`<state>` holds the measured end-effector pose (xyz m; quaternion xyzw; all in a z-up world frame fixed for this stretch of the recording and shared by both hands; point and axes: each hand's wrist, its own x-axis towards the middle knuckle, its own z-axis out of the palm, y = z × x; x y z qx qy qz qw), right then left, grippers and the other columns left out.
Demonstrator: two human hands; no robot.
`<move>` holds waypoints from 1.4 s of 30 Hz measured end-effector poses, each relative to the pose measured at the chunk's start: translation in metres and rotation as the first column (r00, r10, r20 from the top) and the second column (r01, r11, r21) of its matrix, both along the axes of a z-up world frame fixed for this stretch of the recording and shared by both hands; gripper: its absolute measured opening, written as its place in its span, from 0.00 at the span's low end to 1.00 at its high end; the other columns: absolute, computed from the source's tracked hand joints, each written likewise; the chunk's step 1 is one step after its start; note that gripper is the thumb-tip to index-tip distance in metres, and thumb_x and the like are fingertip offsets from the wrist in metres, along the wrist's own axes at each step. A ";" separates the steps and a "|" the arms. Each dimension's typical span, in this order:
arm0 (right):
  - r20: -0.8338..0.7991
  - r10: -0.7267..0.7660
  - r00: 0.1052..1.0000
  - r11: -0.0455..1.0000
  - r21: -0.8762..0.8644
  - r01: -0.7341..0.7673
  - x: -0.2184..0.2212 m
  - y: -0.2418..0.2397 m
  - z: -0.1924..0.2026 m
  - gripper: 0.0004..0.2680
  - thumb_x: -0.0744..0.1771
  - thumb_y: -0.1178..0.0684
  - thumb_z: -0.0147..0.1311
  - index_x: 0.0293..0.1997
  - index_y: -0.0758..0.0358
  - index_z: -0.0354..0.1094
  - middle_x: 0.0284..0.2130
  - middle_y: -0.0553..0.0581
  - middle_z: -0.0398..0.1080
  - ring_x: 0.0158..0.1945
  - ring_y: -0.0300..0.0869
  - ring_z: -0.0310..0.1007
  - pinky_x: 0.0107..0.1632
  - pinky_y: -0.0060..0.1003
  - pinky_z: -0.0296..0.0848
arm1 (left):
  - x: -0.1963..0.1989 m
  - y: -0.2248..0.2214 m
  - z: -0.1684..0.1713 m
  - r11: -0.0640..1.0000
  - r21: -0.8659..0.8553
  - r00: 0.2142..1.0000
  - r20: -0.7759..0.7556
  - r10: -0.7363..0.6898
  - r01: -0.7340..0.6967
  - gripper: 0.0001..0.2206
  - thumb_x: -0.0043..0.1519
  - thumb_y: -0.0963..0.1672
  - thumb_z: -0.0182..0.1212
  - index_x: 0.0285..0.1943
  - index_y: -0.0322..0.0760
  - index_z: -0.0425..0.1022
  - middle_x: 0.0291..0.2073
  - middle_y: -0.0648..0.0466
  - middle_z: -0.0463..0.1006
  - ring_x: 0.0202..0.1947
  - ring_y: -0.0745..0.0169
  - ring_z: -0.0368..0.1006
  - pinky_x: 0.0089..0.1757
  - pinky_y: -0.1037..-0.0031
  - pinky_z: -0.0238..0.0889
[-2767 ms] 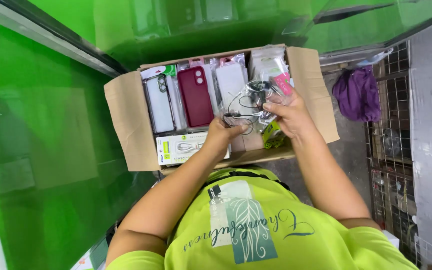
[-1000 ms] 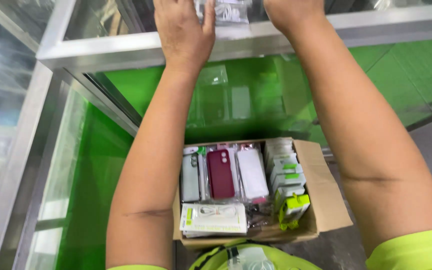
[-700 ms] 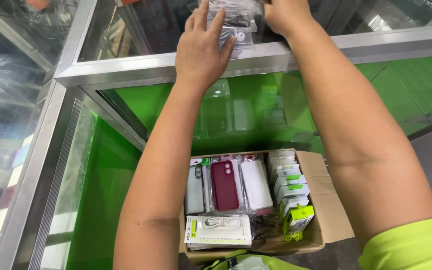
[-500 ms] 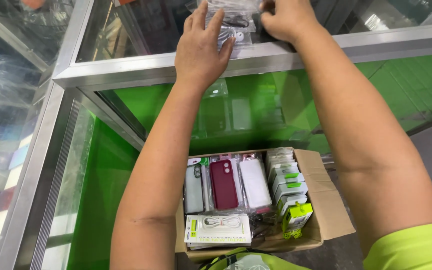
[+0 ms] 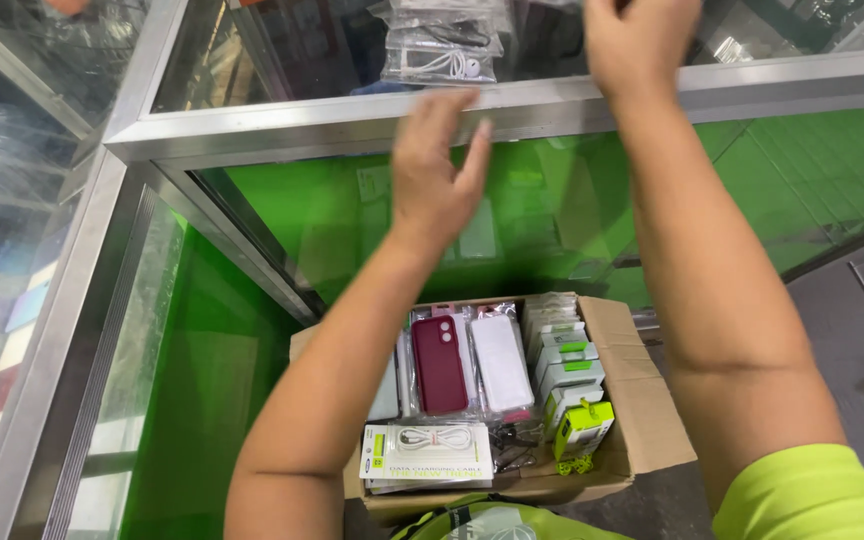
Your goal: Checking and organizing various electronic accessories like chargers, earphones, and cases into a box and on a counter.
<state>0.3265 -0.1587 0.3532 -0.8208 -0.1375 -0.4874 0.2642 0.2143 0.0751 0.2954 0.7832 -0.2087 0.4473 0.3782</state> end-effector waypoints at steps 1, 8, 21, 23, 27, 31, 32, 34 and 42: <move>0.042 0.126 0.991 0.987 0.095 -0.129 -0.036 0.002 0.009 0.06 0.67 0.58 0.60 0.35 0.70 0.70 0.27 0.61 0.71 0.29 0.49 0.75 0.34 0.43 0.73 | -0.010 -0.014 -0.015 0.888 -0.363 0.891 -0.244 -0.383 0.283 0.19 0.68 0.44 0.65 0.67 0.38 0.71 0.61 0.45 0.74 0.59 0.50 0.74 0.57 0.64 0.71; -0.006 0.124 0.992 0.992 -0.010 -0.124 -0.245 -0.008 -0.056 0.03 0.68 0.67 0.58 0.44 0.72 0.71 0.52 0.65 0.74 0.52 0.50 0.77 0.48 0.37 0.77 | -0.068 -0.048 -0.037 -0.394 -0.919 -0.160 0.387 -0.908 0.007 0.31 0.67 0.52 0.56 0.75 0.34 0.56 0.63 0.39 0.71 0.61 0.45 0.72 0.57 0.57 0.68; 0.150 0.872 0.466 -0.052 0.975 -0.217 -0.338 -0.034 -0.226 0.28 0.66 0.59 0.64 0.75 0.70 0.52 0.70 0.67 0.57 0.72 0.50 0.62 0.73 0.48 0.64 | -0.152 -0.078 -0.164 0.033 -0.999 0.137 -0.030 -0.990 0.019 0.22 0.64 0.38 0.62 0.68 0.33 0.64 0.58 0.44 0.77 0.58 0.56 0.73 0.59 0.65 0.67; 0.124 0.904 0.410 -0.070 0.987 -0.143 -0.341 -0.041 -0.247 0.27 0.66 0.61 0.64 0.72 0.73 0.55 0.66 0.72 0.60 0.68 0.59 0.65 0.71 0.56 0.65 | -0.162 -0.077 -0.191 0.081 -0.996 0.173 -0.086 -0.981 -0.038 0.17 0.67 0.38 0.62 0.64 0.31 0.68 0.53 0.47 0.78 0.55 0.59 0.74 0.57 0.67 0.67; 0.113 0.900 0.421 -0.006 0.969 -0.249 -0.329 -0.003 -0.176 0.33 0.62 0.61 0.64 0.75 0.62 0.46 0.71 0.60 0.57 0.73 0.47 0.59 0.73 0.44 0.59 | -0.170 -0.071 -0.184 0.117 -0.986 0.164 -0.135 -0.977 -0.115 0.15 0.67 0.38 0.62 0.63 0.33 0.71 0.51 0.51 0.79 0.52 0.63 0.74 0.55 0.69 0.67; -0.012 0.900 0.436 0.106 0.976 -0.192 -0.326 -0.011 -0.201 0.30 0.63 0.66 0.61 0.74 0.67 0.50 0.64 0.61 0.64 0.65 0.45 0.68 0.67 0.41 0.68 | -0.176 -0.063 -0.176 0.133 -0.971 0.150 -0.164 -0.975 -0.198 0.15 0.64 0.39 0.63 0.60 0.35 0.74 0.49 0.52 0.80 0.48 0.63 0.76 0.50 0.69 0.70; -0.045 0.893 0.447 0.117 0.984 -0.135 -0.326 -0.014 -0.206 0.30 0.63 0.68 0.61 0.75 0.67 0.51 0.57 0.62 0.68 0.57 0.44 0.73 0.59 0.39 0.73 | -0.178 -0.062 -0.175 0.102 -0.972 0.165 -0.138 -0.977 -0.211 0.15 0.64 0.39 0.63 0.60 0.34 0.74 0.48 0.51 0.81 0.47 0.62 0.76 0.49 0.68 0.71; -0.052 0.902 0.429 0.097 0.992 -0.084 -0.328 -0.024 -0.231 0.27 0.63 0.67 0.60 0.70 0.68 0.57 0.53 0.61 0.71 0.53 0.43 0.74 0.57 0.38 0.74 | -0.175 -0.058 -0.186 0.074 -0.979 0.220 -0.115 -0.969 -0.188 0.14 0.65 0.38 0.63 0.60 0.34 0.74 0.48 0.51 0.81 0.48 0.62 0.76 0.50 0.69 0.70; -0.273 0.886 0.374 0.316 0.947 -0.058 -0.338 -0.046 -0.276 0.07 0.65 0.68 0.62 0.46 0.71 0.72 0.41 0.55 0.75 0.46 0.38 0.74 0.52 0.33 0.74 | -0.153 -0.026 -0.185 -0.077 -0.997 0.507 0.055 -0.860 -0.023 0.13 0.67 0.35 0.59 0.60 0.30 0.73 0.52 0.46 0.80 0.53 0.58 0.76 0.57 0.66 0.69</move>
